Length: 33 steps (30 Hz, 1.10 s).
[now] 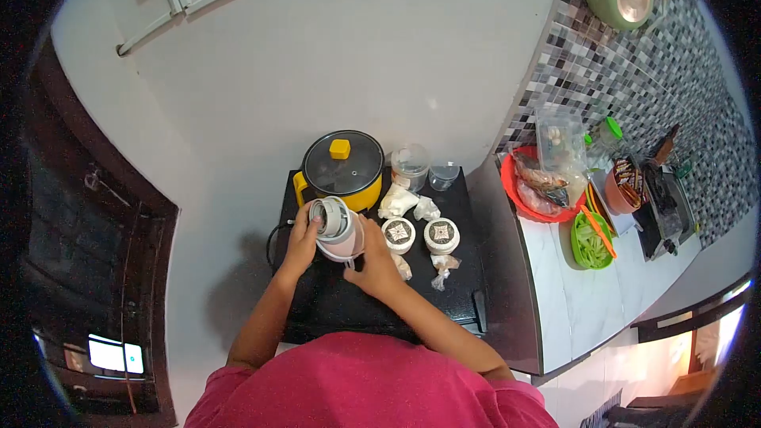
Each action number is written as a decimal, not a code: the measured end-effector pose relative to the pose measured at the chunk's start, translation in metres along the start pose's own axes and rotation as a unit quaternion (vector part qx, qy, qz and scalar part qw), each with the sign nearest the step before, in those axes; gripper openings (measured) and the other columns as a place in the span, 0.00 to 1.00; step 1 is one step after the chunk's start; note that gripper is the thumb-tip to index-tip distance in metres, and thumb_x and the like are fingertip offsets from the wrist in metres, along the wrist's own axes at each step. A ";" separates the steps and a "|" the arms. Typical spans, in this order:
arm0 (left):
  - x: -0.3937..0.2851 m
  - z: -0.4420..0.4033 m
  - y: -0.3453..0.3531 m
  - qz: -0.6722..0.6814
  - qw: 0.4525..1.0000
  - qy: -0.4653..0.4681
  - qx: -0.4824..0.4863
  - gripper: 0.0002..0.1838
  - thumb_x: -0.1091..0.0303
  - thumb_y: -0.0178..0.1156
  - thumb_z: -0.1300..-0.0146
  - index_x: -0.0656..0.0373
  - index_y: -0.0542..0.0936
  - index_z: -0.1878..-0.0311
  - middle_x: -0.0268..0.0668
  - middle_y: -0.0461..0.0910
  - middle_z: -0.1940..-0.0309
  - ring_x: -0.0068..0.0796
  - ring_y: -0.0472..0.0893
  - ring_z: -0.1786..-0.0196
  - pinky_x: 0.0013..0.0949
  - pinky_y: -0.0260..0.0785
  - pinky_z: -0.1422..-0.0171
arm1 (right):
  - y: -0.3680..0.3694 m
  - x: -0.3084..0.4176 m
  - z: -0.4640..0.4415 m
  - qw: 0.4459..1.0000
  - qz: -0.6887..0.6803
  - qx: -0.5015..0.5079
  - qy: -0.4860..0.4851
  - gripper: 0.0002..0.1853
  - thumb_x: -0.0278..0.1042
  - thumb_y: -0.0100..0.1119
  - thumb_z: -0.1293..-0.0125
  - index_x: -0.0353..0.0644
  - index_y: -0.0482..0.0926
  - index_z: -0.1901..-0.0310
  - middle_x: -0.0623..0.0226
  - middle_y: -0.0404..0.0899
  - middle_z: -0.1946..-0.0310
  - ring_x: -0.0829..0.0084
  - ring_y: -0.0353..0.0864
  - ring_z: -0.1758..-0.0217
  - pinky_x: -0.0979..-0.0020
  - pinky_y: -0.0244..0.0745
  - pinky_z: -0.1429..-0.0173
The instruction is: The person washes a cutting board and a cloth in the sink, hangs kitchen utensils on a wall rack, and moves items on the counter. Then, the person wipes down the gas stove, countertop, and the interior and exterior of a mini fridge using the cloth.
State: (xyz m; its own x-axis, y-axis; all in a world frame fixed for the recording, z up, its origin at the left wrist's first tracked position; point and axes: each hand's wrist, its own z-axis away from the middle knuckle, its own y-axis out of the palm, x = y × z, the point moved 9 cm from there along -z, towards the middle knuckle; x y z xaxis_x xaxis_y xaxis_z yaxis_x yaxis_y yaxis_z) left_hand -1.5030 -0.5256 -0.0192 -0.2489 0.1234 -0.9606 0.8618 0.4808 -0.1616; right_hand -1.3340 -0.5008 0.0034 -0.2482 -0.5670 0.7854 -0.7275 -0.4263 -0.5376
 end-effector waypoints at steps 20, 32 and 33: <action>0.006 0.010 -0.008 -0.036 0.996 0.010 -0.082 0.28 0.54 0.43 0.30 0.68 0.61 0.36 0.50 0.67 0.40 0.41 0.67 0.37 0.37 0.55 0.32 | -0.167 -0.129 0.024 0.973 0.147 -0.155 0.090 0.36 0.39 0.70 0.58 0.39 0.71 0.44 0.52 0.74 0.53 0.54 0.74 0.48 0.60 0.70 0.43; -0.086 0.085 0.021 -0.262 0.907 0.255 -0.208 0.25 0.61 0.57 0.43 0.64 0.67 0.46 0.52 0.62 0.41 0.50 0.62 0.38 0.49 0.51 0.34 | -0.152 -0.149 0.006 0.989 0.113 -0.083 0.047 0.37 0.32 0.70 0.62 0.39 0.70 0.43 0.52 0.73 0.50 0.52 0.73 0.46 0.59 0.68 0.41; -0.095 0.090 0.038 -0.270 0.903 0.284 -0.179 0.24 0.61 0.58 0.44 0.63 0.68 0.46 0.51 0.63 0.42 0.48 0.63 0.39 0.48 0.52 0.36 | -0.143 -0.139 0.009 0.993 0.101 -0.048 0.032 0.37 0.33 0.70 0.61 0.40 0.70 0.43 0.52 0.73 0.49 0.52 0.72 0.45 0.59 0.67 0.40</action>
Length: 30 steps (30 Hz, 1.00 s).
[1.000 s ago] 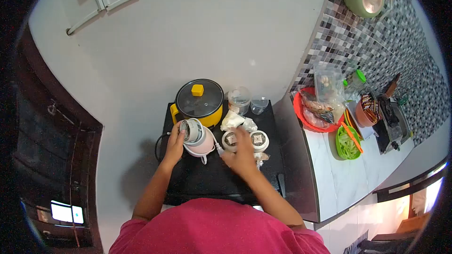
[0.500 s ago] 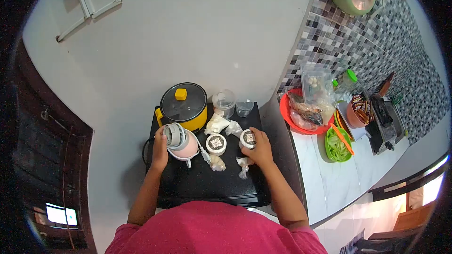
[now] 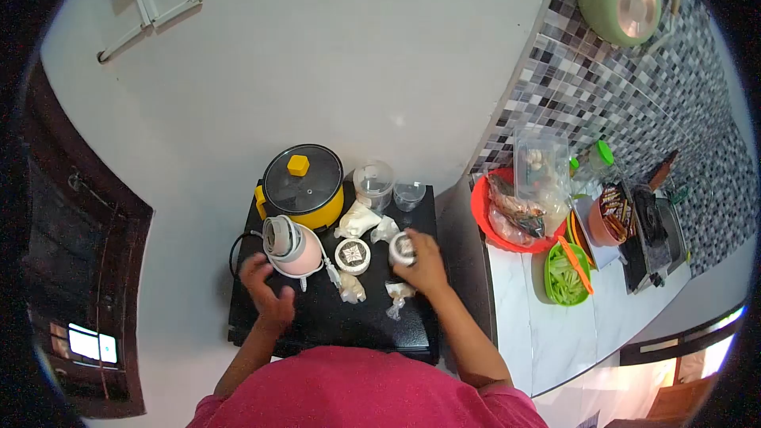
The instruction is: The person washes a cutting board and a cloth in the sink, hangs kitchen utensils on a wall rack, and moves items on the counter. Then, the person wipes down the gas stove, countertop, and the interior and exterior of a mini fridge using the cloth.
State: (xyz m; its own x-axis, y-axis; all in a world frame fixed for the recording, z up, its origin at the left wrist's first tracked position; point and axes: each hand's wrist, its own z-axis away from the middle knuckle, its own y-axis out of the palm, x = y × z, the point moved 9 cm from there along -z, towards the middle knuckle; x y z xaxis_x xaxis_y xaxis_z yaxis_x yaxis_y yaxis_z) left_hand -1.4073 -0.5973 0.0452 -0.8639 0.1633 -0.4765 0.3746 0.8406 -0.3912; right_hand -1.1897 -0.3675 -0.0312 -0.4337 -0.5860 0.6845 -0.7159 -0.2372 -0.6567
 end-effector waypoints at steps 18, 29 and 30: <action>0.000 -0.100 0.255 -0.191 0.944 0.015 0.268 0.26 0.66 0.65 0.53 0.54 0.72 0.47 0.44 0.68 0.47 0.43 0.68 0.43 0.48 0.58 0.40 | 0.001 -0.053 -0.100 0.997 0.060 -0.043 -0.034 0.31 0.36 0.69 0.49 0.51 0.68 0.43 0.47 0.66 0.44 0.46 0.72 0.45 0.56 0.71 0.45; 0.021 -0.106 0.283 -0.334 0.894 0.041 0.294 0.22 0.66 0.60 0.49 0.51 0.73 0.48 0.38 0.72 0.53 0.37 0.70 0.47 0.47 0.56 0.43 | 0.022 -0.069 -0.140 0.998 0.049 0.018 -0.046 0.31 0.34 0.68 0.49 0.50 0.66 0.42 0.53 0.68 0.48 0.54 0.77 0.57 0.59 0.75 0.52; 0.021 -0.105 0.281 -0.323 0.901 0.040 0.287 0.23 0.67 0.62 0.51 0.51 0.73 0.48 0.38 0.72 0.53 0.38 0.70 0.46 0.48 0.56 0.43 | 0.024 -0.068 -0.139 0.998 0.042 0.037 -0.032 0.32 0.34 0.68 0.49 0.50 0.66 0.42 0.53 0.68 0.48 0.54 0.77 0.56 0.59 0.75 0.51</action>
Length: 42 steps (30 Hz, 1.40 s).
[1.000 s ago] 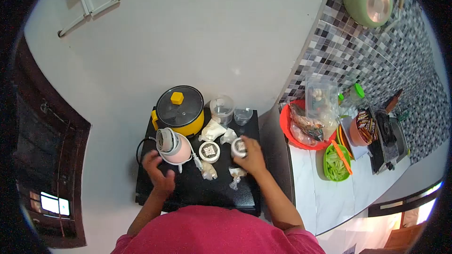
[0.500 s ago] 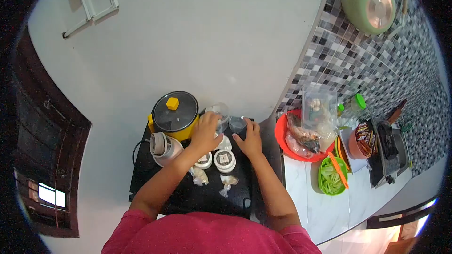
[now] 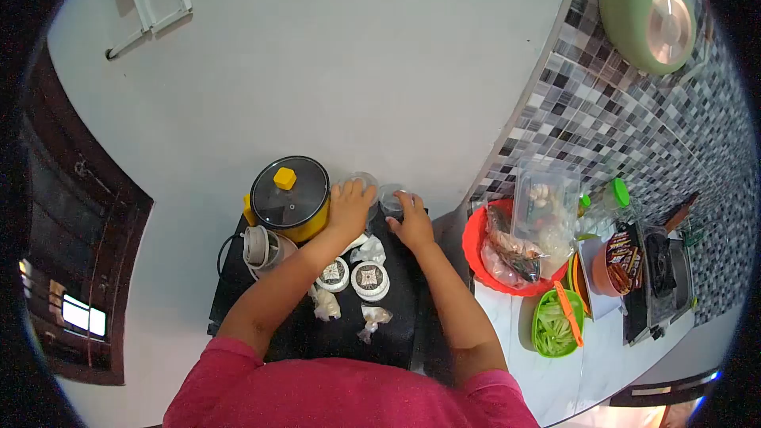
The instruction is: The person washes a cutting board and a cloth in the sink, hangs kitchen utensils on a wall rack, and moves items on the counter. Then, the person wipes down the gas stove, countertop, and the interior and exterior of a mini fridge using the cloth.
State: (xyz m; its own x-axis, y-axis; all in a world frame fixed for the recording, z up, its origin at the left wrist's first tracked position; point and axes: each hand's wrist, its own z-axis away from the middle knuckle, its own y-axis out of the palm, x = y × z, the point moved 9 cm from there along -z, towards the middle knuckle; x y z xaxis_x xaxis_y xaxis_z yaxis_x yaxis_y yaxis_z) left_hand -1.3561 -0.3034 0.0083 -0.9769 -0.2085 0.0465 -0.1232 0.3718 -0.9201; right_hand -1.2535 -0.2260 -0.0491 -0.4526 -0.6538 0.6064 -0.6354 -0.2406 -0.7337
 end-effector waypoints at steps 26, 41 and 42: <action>0.022 0.057 0.046 0.043 0.974 -0.049 0.217 0.19 0.67 0.68 0.56 0.59 0.79 0.58 0.43 0.78 0.59 0.42 0.82 0.58 0.42 0.76 0.59 | 0.041 0.022 0.033 0.971 -0.072 0.225 -0.034 0.11 0.30 0.64 0.49 0.41 0.80 0.63 0.63 0.81 0.72 0.68 0.78 0.69 0.69 0.74 0.62; 0.019 0.053 0.036 0.023 0.966 -0.002 0.258 0.24 0.68 0.68 0.55 0.58 0.73 0.52 0.42 0.81 0.62 0.42 0.83 0.59 0.42 0.75 0.61 | -0.019 0.017 -0.060 0.998 -0.047 0.027 -0.013 0.15 0.29 0.56 0.41 0.43 0.78 0.51 0.53 0.80 0.57 0.58 0.80 0.53 0.63 0.75 0.49; 0.018 0.052 0.034 0.031 0.965 0.002 0.259 0.24 0.69 0.67 0.54 0.58 0.73 0.51 0.43 0.81 0.62 0.42 0.82 0.59 0.43 0.75 0.61 | -0.022 0.016 -0.059 0.997 -0.072 0.025 0.008 0.16 0.29 0.55 0.40 0.43 0.77 0.49 0.54 0.80 0.57 0.58 0.80 0.53 0.64 0.75 0.50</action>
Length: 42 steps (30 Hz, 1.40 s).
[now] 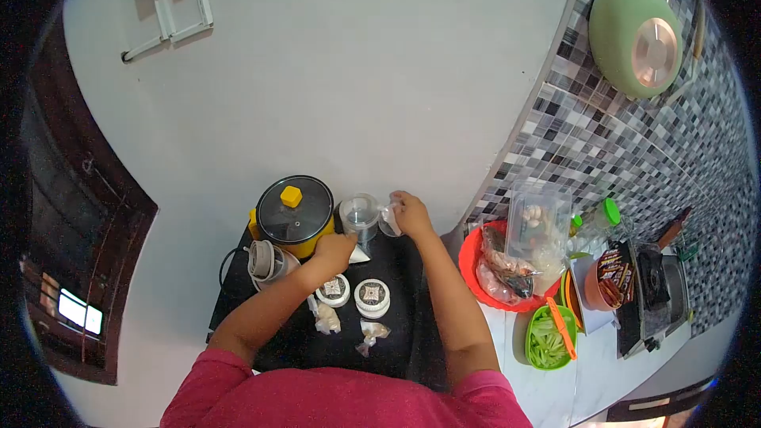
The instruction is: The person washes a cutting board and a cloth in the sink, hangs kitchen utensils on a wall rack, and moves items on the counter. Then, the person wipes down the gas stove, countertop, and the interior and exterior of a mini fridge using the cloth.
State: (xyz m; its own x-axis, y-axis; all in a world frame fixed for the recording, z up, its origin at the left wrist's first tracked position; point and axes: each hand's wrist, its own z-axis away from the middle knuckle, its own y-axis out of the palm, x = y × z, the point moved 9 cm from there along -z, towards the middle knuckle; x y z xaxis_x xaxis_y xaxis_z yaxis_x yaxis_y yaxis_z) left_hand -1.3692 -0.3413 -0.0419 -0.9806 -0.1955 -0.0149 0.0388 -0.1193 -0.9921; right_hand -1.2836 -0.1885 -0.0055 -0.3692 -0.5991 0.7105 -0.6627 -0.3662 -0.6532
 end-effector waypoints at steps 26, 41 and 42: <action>0.004 -0.061 -0.090 0.006 0.984 -0.111 -0.141 0.23 0.52 0.67 0.51 0.58 0.76 0.57 0.41 0.78 0.60 0.38 0.80 0.56 0.38 0.75 0.57 | -0.026 0.048 0.133 0.995 -0.091 -0.027 0.021 0.24 0.35 0.64 0.43 0.42 0.71 0.46 0.55 0.72 0.54 0.64 0.75 0.55 0.68 0.73 0.53; -0.045 0.089 -0.116 0.260 0.915 0.200 -0.234 0.23 0.60 0.65 0.49 0.59 0.74 0.51 0.45 0.73 0.56 0.48 0.74 0.51 0.44 0.68 0.50 | 0.027 0.069 0.193 0.996 -0.005 0.022 -0.081 0.34 0.40 0.74 0.57 0.42 0.70 0.46 0.53 0.73 0.48 0.53 0.75 0.46 0.59 0.69 0.43; -0.041 0.101 -0.109 0.274 0.911 0.203 -0.231 0.23 0.60 0.65 0.49 0.59 0.74 0.51 0.44 0.73 0.56 0.48 0.74 0.52 0.44 0.68 0.51 | 0.019 0.078 0.194 0.996 -0.013 0.015 -0.083 0.34 0.40 0.74 0.57 0.41 0.70 0.47 0.53 0.73 0.48 0.53 0.75 0.46 0.59 0.69 0.43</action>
State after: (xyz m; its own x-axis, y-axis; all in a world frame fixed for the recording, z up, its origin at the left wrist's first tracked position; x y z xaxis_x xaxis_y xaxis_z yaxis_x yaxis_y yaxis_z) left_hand -1.3138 -0.4182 0.0789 -0.8323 0.2846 -0.4756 0.5507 0.3281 -0.7675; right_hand -1.1981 -0.3799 -0.0132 -0.2385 -0.6976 0.6756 -0.6494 -0.4027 -0.6451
